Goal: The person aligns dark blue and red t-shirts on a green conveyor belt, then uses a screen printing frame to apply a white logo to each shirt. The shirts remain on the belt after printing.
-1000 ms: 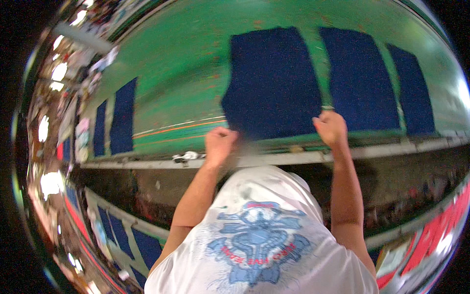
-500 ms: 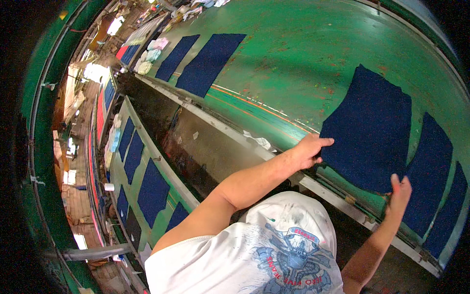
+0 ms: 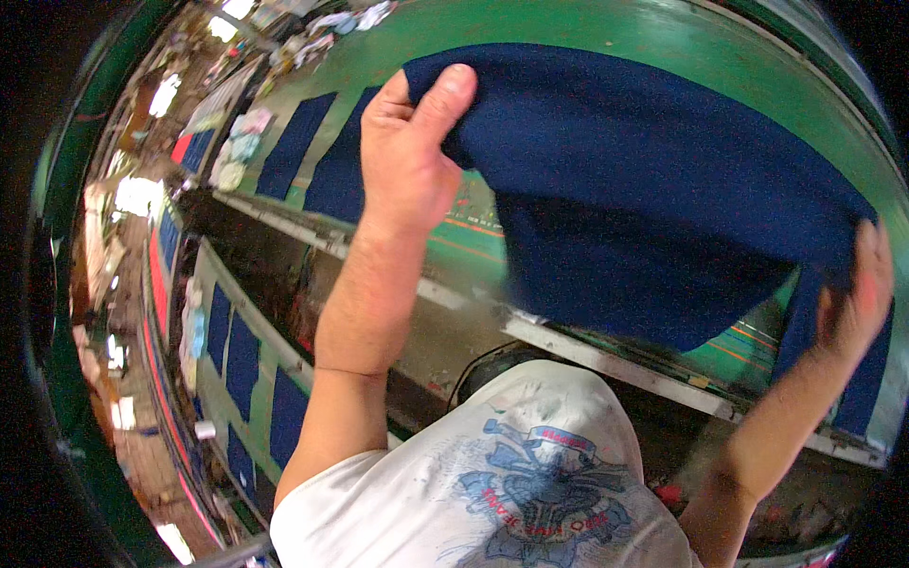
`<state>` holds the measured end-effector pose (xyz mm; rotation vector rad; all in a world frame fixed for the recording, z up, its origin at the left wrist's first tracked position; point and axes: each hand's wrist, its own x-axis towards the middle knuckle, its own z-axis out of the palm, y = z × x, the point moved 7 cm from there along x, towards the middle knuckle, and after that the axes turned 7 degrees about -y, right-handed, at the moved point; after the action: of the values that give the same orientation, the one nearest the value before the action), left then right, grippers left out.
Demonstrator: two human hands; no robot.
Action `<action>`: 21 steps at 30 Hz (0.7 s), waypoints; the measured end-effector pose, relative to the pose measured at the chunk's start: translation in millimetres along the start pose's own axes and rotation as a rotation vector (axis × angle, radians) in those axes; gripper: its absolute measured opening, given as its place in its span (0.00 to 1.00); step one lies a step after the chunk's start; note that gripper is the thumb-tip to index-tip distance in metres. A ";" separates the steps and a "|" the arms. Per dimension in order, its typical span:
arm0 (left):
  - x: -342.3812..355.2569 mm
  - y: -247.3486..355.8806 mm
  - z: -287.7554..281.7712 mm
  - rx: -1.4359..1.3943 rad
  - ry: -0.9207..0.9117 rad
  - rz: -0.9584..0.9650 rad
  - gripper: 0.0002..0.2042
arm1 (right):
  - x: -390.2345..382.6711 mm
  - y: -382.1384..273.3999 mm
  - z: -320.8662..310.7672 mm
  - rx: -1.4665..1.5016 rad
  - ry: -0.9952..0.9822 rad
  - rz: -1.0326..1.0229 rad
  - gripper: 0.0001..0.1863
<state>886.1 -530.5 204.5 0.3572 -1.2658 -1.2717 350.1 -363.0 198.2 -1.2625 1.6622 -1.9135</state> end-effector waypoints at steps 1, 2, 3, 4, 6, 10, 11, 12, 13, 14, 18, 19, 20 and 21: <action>11.3 -4.8 -18.6 -0.028 0.000 -0.007 0.06 | -0.5 3.7 39.4 0.022 -0.016 0.076 0.34; 23.9 -17.4 -41.3 0.005 0.033 -0.110 0.07 | -1.0 2.5 82.9 0.039 -0.085 0.072 0.31; 36.4 -28.7 -62.2 0.027 0.039 -0.180 0.07 | -1.8 0.3 126.4 0.080 -0.165 0.050 0.30; 47.9 -39.6 -81.6 0.080 0.037 -0.241 0.08 | -4.7 1.0 165.3 0.093 -0.286 0.132 0.22; 68.6 -62.7 -120.7 0.215 0.114 -0.416 0.10 | -4.4 -6.3 219.9 0.001 -0.327 0.122 0.15; 111.1 -60.8 -150.0 -0.014 0.077 -0.159 0.13 | -1.3 -36.1 263.2 -0.074 -0.233 -0.001 0.13; 120.5 -54.1 -151.9 -0.114 0.018 -0.073 0.13 | -4.5 -40.4 268.3 -0.032 -0.211 -0.037 0.13; 122.6 -52.3 -158.7 -0.150 0.014 -0.087 0.14 | -8.1 -44.5 269.8 0.012 -0.191 -0.076 0.13; 122.7 -49.5 -162.9 -0.120 -0.004 -0.064 0.12 | -14.8 -44.2 267.8 -0.110 -0.160 -0.064 0.13; 117.6 -54.6 -169.6 -0.095 0.036 -0.108 0.13 | -23.9 -36.1 271.0 -0.079 -0.145 -0.045 0.12; 70.6 -99.1 -189.5 -0.160 0.126 -0.256 0.17 | -72.2 26.0 285.4 -0.110 -0.196 0.175 0.11; 53.0 -113.9 -194.6 -0.194 0.109 -0.319 0.17 | -86.7 50.0 285.9 -0.091 -0.179 0.296 0.11; 32.7 -130.9 -205.6 -0.172 0.179 -0.412 0.17 | -104.4 65.6 292.7 -0.003 -0.251 0.292 0.10; 11.6 -147.1 -214.4 -0.161 0.226 -0.485 0.17 | -126.6 85.2 295.5 0.045 -0.273 0.348 0.10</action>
<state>989.7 -680.1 18.4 0.7001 -0.9031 -1.6771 622.3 -484.7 50.8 -1.0765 1.5670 -1.4935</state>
